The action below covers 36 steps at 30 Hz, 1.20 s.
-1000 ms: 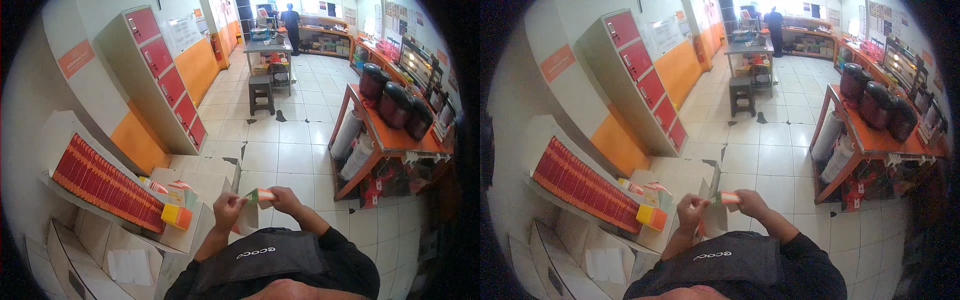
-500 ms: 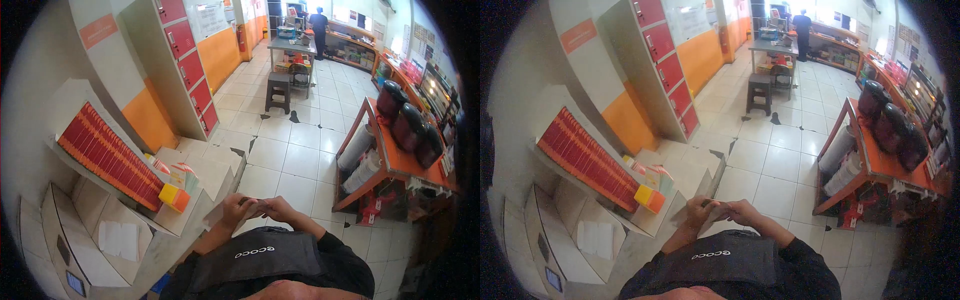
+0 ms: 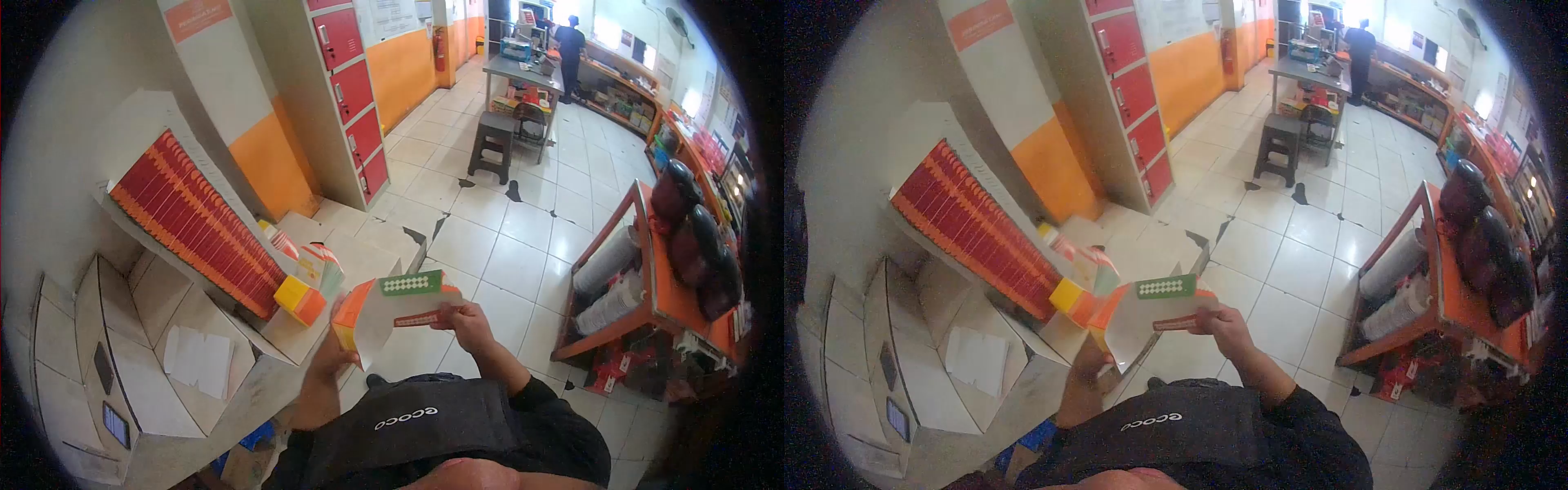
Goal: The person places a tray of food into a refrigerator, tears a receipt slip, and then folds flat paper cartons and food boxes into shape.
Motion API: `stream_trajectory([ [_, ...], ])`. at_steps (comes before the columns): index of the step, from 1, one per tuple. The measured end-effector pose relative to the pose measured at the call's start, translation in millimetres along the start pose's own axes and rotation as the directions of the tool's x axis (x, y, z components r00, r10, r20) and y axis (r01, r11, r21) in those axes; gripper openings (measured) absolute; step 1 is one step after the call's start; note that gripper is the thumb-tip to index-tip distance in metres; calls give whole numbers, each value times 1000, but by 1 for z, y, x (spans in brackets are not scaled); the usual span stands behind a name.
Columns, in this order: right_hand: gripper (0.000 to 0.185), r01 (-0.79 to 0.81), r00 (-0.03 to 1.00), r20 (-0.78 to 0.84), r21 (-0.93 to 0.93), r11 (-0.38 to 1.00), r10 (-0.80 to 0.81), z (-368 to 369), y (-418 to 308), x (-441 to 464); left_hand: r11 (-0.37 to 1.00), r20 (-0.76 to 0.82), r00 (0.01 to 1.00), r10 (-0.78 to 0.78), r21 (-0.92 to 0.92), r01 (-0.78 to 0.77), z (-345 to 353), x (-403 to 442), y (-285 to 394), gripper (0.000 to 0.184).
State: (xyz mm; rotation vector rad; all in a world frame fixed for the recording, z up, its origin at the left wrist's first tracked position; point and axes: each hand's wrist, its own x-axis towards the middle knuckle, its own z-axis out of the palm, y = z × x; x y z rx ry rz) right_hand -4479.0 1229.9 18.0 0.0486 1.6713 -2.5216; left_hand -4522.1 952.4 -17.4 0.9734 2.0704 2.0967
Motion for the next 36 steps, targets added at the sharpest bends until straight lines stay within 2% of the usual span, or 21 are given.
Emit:
stream_trajectory([
  [4,27,-221,972,84,32,975,218,12,8,35,929,-33,977,-210,-319,189,-8,-6,-9,103],
  [5,26,-290,943,176,19,957,282,10,18,46,883,-44,961,-273,-409,232,-8,-10,-10,103],
  [7,25,-418,847,350,-26,908,400,5,44,70,773,-62,920,-386,-566,286,-8,-15,-8,103],
  [8,21,-521,753,452,-35,853,479,9,56,78,720,-71,900,-430,-628,295,-8,-17,-5,103],
  [11,13,-664,641,489,-35,747,592,74,29,75,604,-104,853,-511,-750,271,-25,-16,-1,102],
  [12,10,-678,635,459,-53,733,621,70,52,92,585,-124,840,-528,-770,254,-36,-15,1,102],
  [15,9,-477,802,480,156,865,356,52,115,158,570,-198,813,-547,-800,189,-80,-11,7,101],
  [16,6,-432,838,409,91,897,362,63,97,170,575,-226,809,-542,-802,162,-99,-9,8,101],
  [18,10,-325,921,267,124,938,284,102,56,182,557,-227,829,-511,-822,119,-141,-12,-1,101],
  [19,11,-215,921,318,-63,975,223,107,59,194,515,-191,856,-480,-852,98,-160,-20,-16,99],
  [21,16,60,885,446,-396,916,135,113,67,217,421,-123,904,-411,-904,68,-198,-37,-40,95],
  [22,18,223,831,546,-502,836,106,127,60,226,530,-183,833,-521,-835,148,-206,-41,-33,95],
  [24,15,482,715,696,-420,769,-68,140,61,244,667,-343,649,-679,-658,350,-215,-49,-20,96],
  [25,14,597,634,759,-360,717,-147,145,64,250,696,-332,693,-640,-631,341,-215,-53,-24,92],
  [27,14,529,634,755,-267,806,-166,151,68,257,754,-308,772,-555,-578,311,-205,-66,-49,87],
  [28,14,531,620,757,-212,820,-206,157,67,258,721,-300,804,-514,-659,215,-200,-75,-83,84],
  [29,13,529,604,759,-153,835,-243,164,69,260,667,-328,730,-600,-709,230,-193,-73,-79,83],
  [32,21,496,595,786,-196,846,-167,152,95,288,544,-421,464,-780,-822,170,-173,-63,-35,82],
  [33,26,423,681,732,-371,826,-20,160,93,290,682,-562,428,-708,-703,204,-177,-66,-41,82],
  [35,34,245,809,534,-688,683,246,169,78,291,858,-781,367,-505,-411,307,-179,-71,-57,81],
  [36,43,45,758,579,-505,862,299,175,81,293,882,-828,320,-460,-385,271,-179,-63,-52,82],
])
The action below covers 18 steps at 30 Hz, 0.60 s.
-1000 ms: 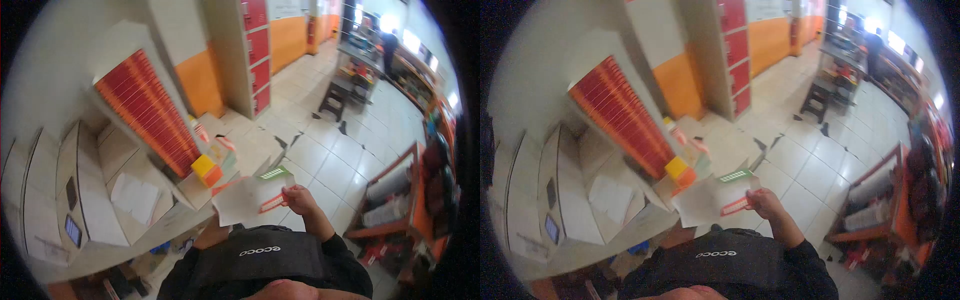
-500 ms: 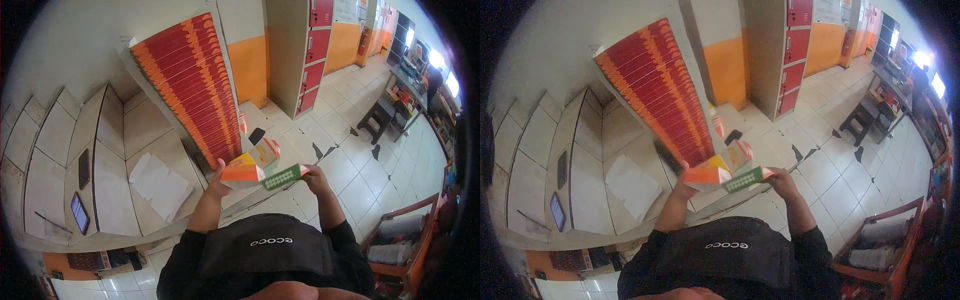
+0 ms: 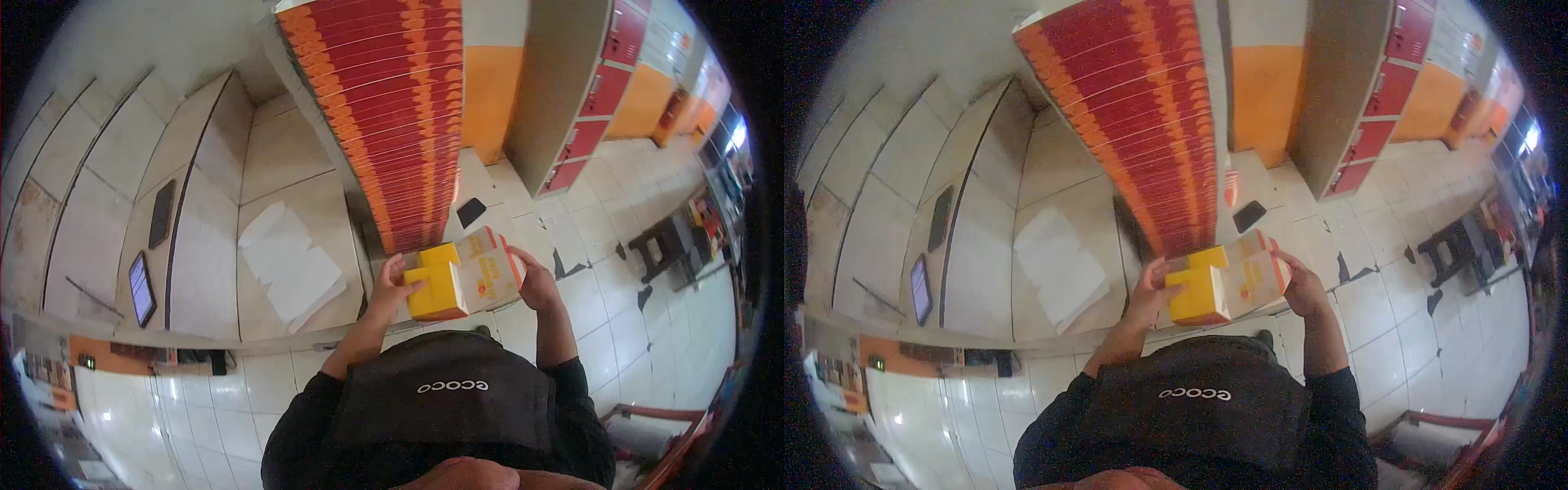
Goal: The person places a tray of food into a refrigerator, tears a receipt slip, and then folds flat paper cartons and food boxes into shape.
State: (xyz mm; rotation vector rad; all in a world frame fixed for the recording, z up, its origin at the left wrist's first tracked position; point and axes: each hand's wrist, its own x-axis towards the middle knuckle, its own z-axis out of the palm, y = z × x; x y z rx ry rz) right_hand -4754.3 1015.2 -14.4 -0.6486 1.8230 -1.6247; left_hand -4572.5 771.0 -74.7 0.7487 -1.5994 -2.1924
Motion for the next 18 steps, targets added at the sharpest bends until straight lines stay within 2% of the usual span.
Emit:
stream_trajectory([
  [1,53,-46,996,84,317,947,20,3,0,6,992,-50,995,81,102,-76,3,5,-4,81],
  [2,55,-267,962,229,694,668,147,3,-1,17,968,-91,982,165,206,-143,6,13,-12,81],
  [3,57,-444,892,407,871,213,196,3,-2,27,929,-120,961,247,311,-200,7,21,-20,81],
  [5,56,-342,939,255,632,695,230,2,0,41,936,-201,942,268,286,-205,8,38,-32,77],
  [6,56,-266,962,173,428,864,210,1,3,47,940,-234,933,274,272,-207,11,43,-34,75],
  [7,57,-209,974,155,339,917,165,0,6,53,933,-259,929,266,312,-180,17,46,-30,72],
  [9,60,-85,989,131,149,985,65,-2,17,68,913,-304,918,256,387,-126,29,51,-19,68],
  [10,62,-36,998,46,-83,996,40,-4,26,79,896,-304,924,233,436,-83,36,53,-14,65],
  [13,67,99,995,40,-218,971,-92,-8,50,104,857,-307,921,240,513,-53,46,67,-22,53],
  [16,68,-131,989,28,-261,956,143,-9,45,106,812,-344,907,243,584,3,39,81,-55,53],
  [18,70,-13,1000,-1,-360,933,14,-13,80,114,818,-370,909,195,572,57,36,83,-69,52],
])
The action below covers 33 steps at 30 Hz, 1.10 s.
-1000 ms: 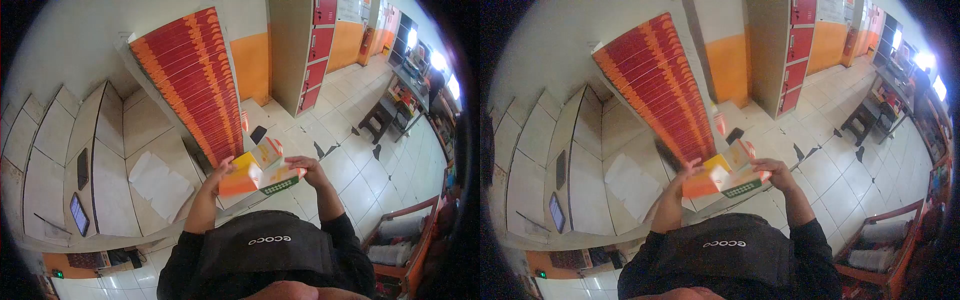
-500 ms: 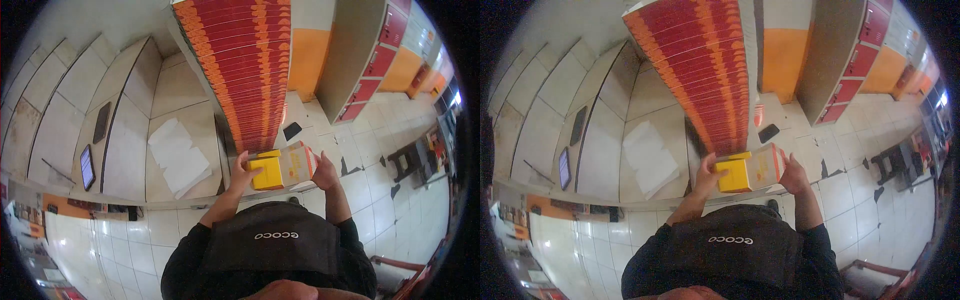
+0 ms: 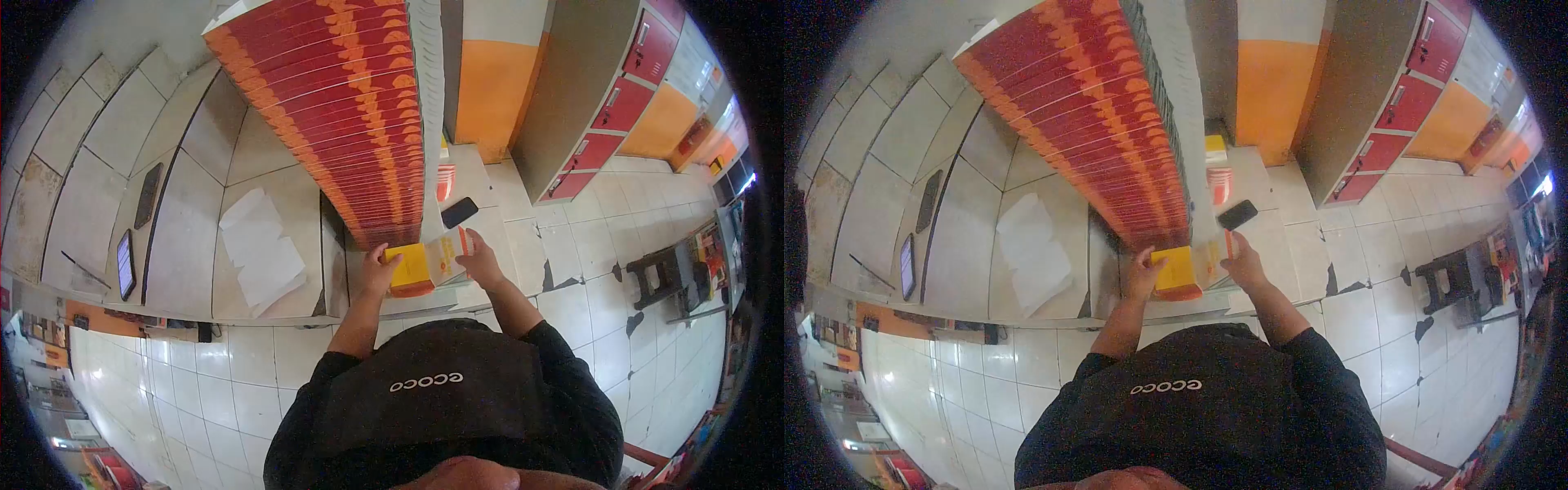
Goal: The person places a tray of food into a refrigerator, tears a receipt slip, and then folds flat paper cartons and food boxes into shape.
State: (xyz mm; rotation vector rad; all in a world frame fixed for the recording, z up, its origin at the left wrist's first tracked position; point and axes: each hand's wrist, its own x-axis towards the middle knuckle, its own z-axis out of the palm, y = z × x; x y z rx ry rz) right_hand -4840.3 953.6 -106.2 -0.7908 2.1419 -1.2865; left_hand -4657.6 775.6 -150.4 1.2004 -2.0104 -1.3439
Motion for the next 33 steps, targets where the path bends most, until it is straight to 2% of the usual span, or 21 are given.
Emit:
stream_trajectory([
  [1,71,55,998,-31,-53,997,-57,3,7,0,1000,4,1000,-29,5,29,4,0,-10,52],
  [4,72,78,996,-39,-68,995,-81,5,8,-3,992,-26,999,-22,-121,18,22,13,-43,52],
  [7,72,51,998,-20,-126,991,-54,4,-1,-7,995,-49,999,-7,100,12,24,1,-13,56],
  [10,72,25,1000,13,-149,988,-23,5,-2,-5,972,-98,991,93,226,-69,39,2,-26,64],
  [13,72,57,998,-5,-167,984,-58,4,3,-6,978,-110,992,59,207,-35,45,-2,-31,71],
  [16,74,16,1000,-21,-178,984,-20,4,1,-5,966,-54,993,101,244,-85,36,-13,-19,77],
  [19,76,30,1000,7,-209,977,-29,4,-1,-7,907,-7,976,217,370,-199,37,-26,-11,78],
  [22,79,159,986,1,-258,953,-164,14,23,-5,895,9,997,78,440,-74,38,-41,19,80],
  [25,83,121,989,88,-69,990,-115,14,18,-9,650,65,980,190,740,-175,37,-40,37,84],
  [28,88,443,892,146,-104,890,-427,5,0,-13,367,236,833,501,814,-451,61,-20,3,84],
  [29,90,355,899,254,51,934,-356,0,-3,-15,415,292,843,451,768,-488,62,-19,2,83],
  [31,93,103,841,479,315,944,-252,-10,-6,-18,514,409,840,356,665,-542,53,-21,28,82],
  [33,93,357,866,355,55,932,-353,-7,-4,-15,568,405,848,341,630,-529,52,-19,28,82],
])
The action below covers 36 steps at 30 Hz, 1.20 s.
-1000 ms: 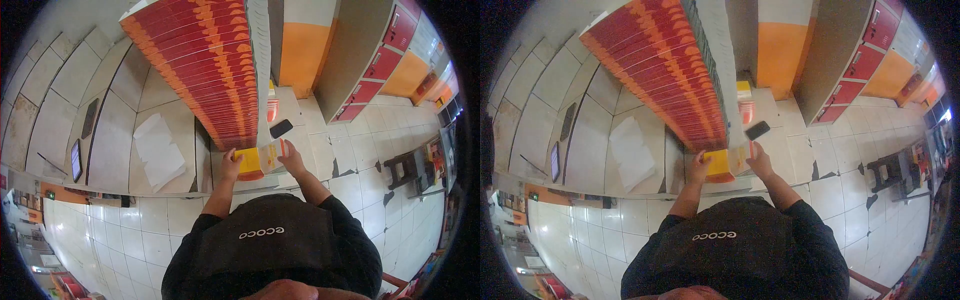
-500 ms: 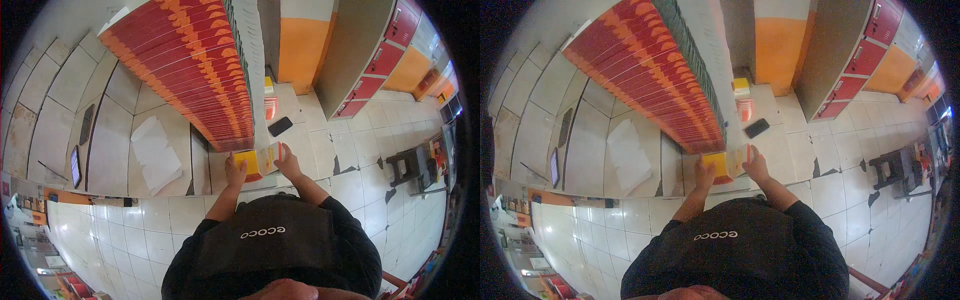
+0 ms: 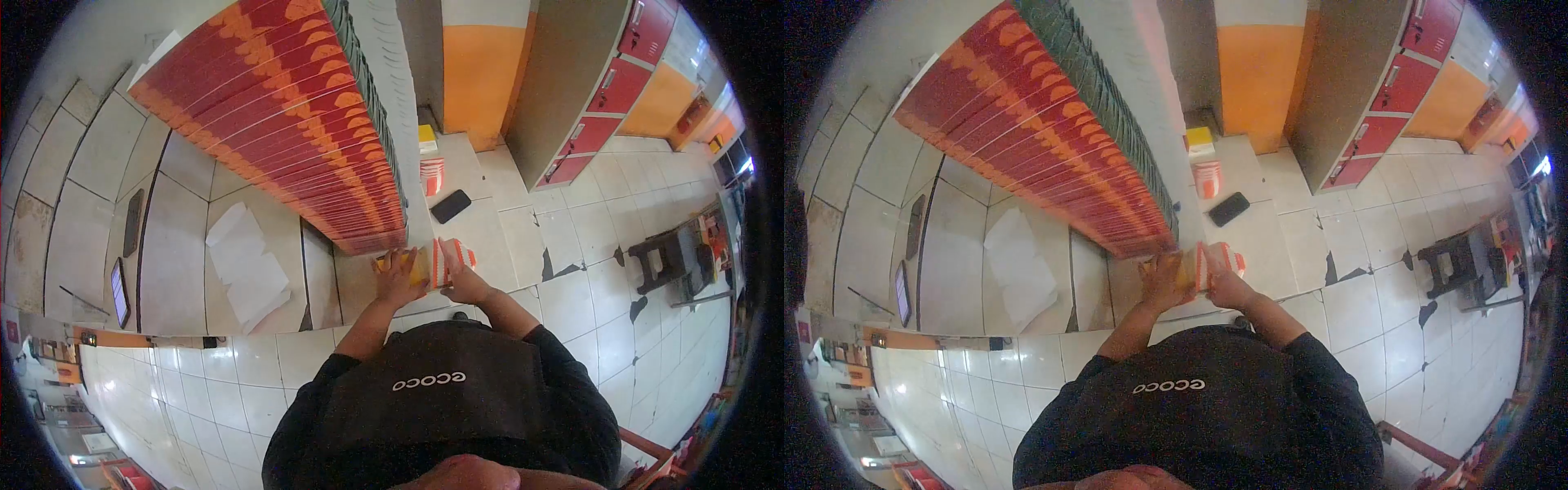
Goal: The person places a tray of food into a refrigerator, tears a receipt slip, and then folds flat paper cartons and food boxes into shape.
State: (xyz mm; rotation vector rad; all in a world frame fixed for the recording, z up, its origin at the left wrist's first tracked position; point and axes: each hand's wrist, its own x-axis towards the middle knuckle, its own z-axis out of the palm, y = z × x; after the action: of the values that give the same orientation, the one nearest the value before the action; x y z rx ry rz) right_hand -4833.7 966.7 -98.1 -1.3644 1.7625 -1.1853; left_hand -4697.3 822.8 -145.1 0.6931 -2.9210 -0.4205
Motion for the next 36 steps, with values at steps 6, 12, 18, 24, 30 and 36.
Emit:
stream_trajectory([
  [6,77,-53,999,-30,-320,946,45,5,8,12,998,142,989,-50,-24,54,-16,4,7,100],
  [12,73,141,959,-97,-653,744,-267,14,17,18,985,215,962,169,1,-173,-15,15,1,117],
  [18,52,-81,979,-199,-550,831,-36,6,46,14,921,175,955,241,-352,-168,-11,29,21,124],
  [24,29,-112,870,-472,-471,875,-142,-37,21,-6,983,58,985,164,72,-168,16,28,45,109],
  [30,41,-234,824,-564,-264,936,47,-27,61,-23,970,353,922,156,122,-211,-13,36,68,95],
  [36,79,-216,966,-224,-419,882,130,7,84,-34,958,435,897,82,215,-191,15,41,62,79],
])
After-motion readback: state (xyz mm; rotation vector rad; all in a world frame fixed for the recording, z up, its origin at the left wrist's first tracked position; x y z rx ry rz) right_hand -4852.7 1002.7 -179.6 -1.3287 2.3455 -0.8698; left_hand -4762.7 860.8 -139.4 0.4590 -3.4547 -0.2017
